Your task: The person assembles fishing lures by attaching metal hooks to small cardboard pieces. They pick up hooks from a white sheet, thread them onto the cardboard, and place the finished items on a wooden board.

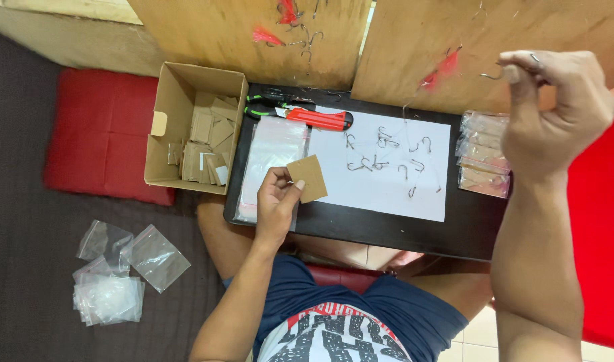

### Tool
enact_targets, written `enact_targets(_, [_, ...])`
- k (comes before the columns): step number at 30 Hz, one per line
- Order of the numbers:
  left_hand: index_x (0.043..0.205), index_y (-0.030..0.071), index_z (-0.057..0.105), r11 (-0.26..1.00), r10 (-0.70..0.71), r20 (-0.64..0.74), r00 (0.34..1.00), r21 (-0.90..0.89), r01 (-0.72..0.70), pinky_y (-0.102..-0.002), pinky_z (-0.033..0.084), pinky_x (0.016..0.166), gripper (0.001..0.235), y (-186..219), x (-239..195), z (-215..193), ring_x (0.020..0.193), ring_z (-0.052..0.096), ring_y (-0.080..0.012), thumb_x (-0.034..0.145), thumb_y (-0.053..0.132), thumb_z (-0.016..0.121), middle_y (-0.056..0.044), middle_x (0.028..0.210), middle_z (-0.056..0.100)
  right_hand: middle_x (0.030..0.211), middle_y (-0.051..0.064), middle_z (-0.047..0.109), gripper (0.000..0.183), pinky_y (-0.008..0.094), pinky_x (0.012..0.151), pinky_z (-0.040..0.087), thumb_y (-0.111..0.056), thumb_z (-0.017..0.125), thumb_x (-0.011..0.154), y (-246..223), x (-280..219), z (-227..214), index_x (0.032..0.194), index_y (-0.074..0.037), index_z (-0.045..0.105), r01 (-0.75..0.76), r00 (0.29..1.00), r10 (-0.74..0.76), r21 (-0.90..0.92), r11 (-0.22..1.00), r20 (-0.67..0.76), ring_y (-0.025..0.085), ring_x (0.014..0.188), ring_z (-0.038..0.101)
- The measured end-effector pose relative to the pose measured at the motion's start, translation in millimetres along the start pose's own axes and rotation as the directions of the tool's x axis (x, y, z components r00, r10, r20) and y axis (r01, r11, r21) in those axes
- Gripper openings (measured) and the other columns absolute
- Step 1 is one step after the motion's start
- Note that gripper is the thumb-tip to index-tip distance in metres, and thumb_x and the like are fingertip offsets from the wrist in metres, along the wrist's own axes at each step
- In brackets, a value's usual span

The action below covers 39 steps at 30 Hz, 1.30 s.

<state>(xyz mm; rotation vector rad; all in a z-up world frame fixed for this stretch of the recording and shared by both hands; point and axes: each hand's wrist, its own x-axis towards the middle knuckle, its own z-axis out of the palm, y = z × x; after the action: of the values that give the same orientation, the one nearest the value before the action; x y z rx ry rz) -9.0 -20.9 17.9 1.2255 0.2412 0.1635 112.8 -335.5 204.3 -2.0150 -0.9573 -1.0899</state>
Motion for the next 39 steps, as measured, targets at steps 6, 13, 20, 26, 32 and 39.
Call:
enact_targets(6, [0.110,0.009,0.056,0.998,-0.018,0.145,0.989,0.070,0.008,-0.031,0.057,0.083,0.024,27,-5,33,0.101,0.069,-0.0202,0.091,0.015,0.070,-0.011,0.106,0.073,0.116,0.036,0.060,0.010,0.045,0.091,0.049,0.015,0.062,0.126,-11,-37,-37,0.131,0.022,0.060,-0.223,0.972,0.228,0.084,0.971,-0.054,0.043,0.101,0.066])
enact_targets(13, [0.113,0.009,0.057,0.992,0.029,0.275,0.961,0.106,-0.061,-0.030,0.057,0.084,0.023,35,5,80,0.101,0.069,-0.0173,0.094,0.019,0.066,-0.009,0.106,0.072,0.107,0.027,0.073,0.012,0.041,0.083,0.052,0.009,0.074,0.113,-40,-43,1,0.122,0.015,0.076,-0.188,0.973,0.193,-0.055,0.981,0.126,0.034,0.091,0.065])
enact_targets(20, [0.112,0.007,0.062,0.994,0.103,0.465,0.879,-0.020,-0.106,-0.032,0.060,0.078,0.019,30,11,106,0.084,0.069,-0.0123,0.098,0.014,0.070,-0.011,0.092,0.073,0.089,0.011,0.076,0.021,0.031,0.082,0.057,-0.003,0.074,0.099,-44,-76,40,0.120,-0.003,0.075,-0.693,0.721,0.619,0.310,0.650,0.312,0.013,0.084,0.069])
enact_targets(26, [0.112,0.008,0.064,0.998,0.044,0.522,0.852,0.011,-0.059,-0.033,0.059,0.080,0.020,40,12,115,0.086,0.067,-0.0142,0.095,0.015,0.073,-0.011,0.094,0.070,0.082,0.007,0.075,0.014,0.026,0.077,0.056,-0.007,0.068,0.101,-33,-78,34,0.111,0.000,0.075,-0.748,0.664,0.579,0.428,0.508,0.474,0.006,0.080,0.060])
enact_targets(32, [0.109,0.007,0.066,0.996,0.005,0.544,0.839,0.070,-0.052,-0.033,0.059,0.079,0.020,37,16,117,0.085,0.065,-0.0147,0.094,0.016,0.074,-0.010,0.094,0.068,0.077,0.010,0.076,0.013,0.032,0.077,0.056,-0.003,0.067,0.098,-18,-85,30,0.104,0.000,0.077,-0.762,0.640,0.503,0.392,0.516,0.580,0.010,0.077,0.064])
enact_targets(39, [0.097,0.009,0.058,0.548,0.614,0.398,0.681,0.406,-0.731,-0.043,0.032,0.122,0.016,79,55,88,0.150,0.031,-0.0351,0.107,0.022,0.060,-0.014,0.159,0.033,0.074,0.009,0.072,0.008,0.033,0.075,0.055,-0.005,0.071,0.099,-17,-88,48,0.103,-0.003,0.078,-0.760,0.626,0.559,0.266,0.593,0.544,0.011,0.075,0.063])
